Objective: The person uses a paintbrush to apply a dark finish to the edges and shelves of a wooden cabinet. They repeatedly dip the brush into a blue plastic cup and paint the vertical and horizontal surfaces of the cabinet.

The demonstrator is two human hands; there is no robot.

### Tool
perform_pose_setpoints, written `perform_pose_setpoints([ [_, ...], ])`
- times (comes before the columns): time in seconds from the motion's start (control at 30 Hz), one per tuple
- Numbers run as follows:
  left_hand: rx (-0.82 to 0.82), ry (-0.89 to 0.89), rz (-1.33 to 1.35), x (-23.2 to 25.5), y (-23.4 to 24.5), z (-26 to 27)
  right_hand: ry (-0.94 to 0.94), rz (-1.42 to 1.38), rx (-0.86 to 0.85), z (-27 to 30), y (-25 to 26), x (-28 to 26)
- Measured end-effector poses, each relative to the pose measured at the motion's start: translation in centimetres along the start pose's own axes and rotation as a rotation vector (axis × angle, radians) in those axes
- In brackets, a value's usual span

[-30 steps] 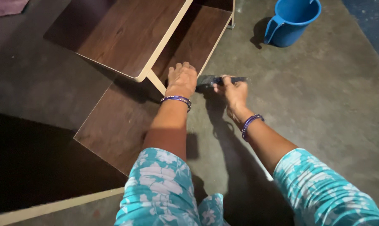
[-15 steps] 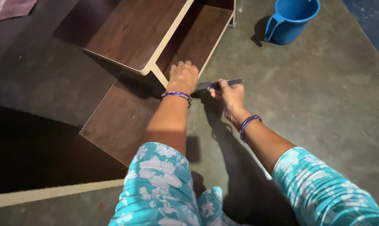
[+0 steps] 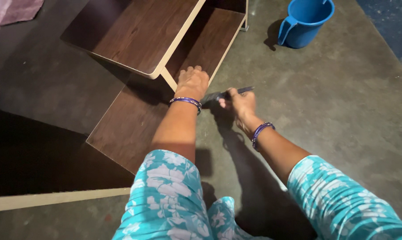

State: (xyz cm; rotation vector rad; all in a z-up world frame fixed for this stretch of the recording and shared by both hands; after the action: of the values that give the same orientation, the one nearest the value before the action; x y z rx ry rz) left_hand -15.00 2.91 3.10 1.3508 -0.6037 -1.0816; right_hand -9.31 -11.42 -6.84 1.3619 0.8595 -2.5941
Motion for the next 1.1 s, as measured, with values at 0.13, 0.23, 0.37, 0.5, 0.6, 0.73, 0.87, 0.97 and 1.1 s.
perform_pose_setpoints([
  [0.13, -0.005, 0.003, 0.021, 0.1, -0.1, -0.2, -0.065, 0.073, -0.05, 1.1, -0.7, 0.4],
  [0.23, -0.016, -0.004, 0.034, 0.3, 0.0, -0.5, -0.121, 0.07, -0.04, 0.8, -0.5, 0.0],
  [0.37, -0.018, 0.002, 0.02, 0.6, -0.1, -0.9, 0.011, -0.003, 0.038, -1.0, 0.3, -1.0],
  [0.5, -0.026, 0.001, 0.048, 0.7, -0.5, -1.0, 0.049, 0.012, -0.012, -1.7, 0.1, -0.7],
  [0.6, -0.036, 0.005, 0.062, 0.8, -1.1, -1.3, -0.096, 0.042, -0.043, -1.8, 0.0, -0.6],
  [0.73, -0.004, 0.034, 0.103, 0.4, -2.5, -3.0, 0.01, -0.029, 0.088, -3.8, 0.9, -1.5],
  [0.87, 0.174, 0.05, 0.153, 0.2, -4.0, -4.4, 0.193, -0.158, 0.133, -7.3, 1.2, -2.2],
  [0.97, 0.189, 0.05, 0.158, 0.3, -4.4, -5.2, 0.203, -0.179, 0.125, -8.9, 0.9, -2.0],
  [1.1, 0.174, 0.056, 0.164, 0.5, -4.4, -5.6, 0.16, -0.157, 0.127, -9.0, 0.9, -1.6],
])
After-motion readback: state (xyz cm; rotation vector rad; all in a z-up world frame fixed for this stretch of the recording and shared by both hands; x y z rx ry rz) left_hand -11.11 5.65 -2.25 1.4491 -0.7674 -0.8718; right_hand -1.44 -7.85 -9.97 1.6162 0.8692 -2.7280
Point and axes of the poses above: each hand's wrist, its own z-axis away from the middle knuckle, its own y-axis out of the back of the hand, x = y × z, the point moved 2 cm from there along -z, towards the middle knuckle, and after that the axes turned 2 degrees about -x, right-handed, at the moved point
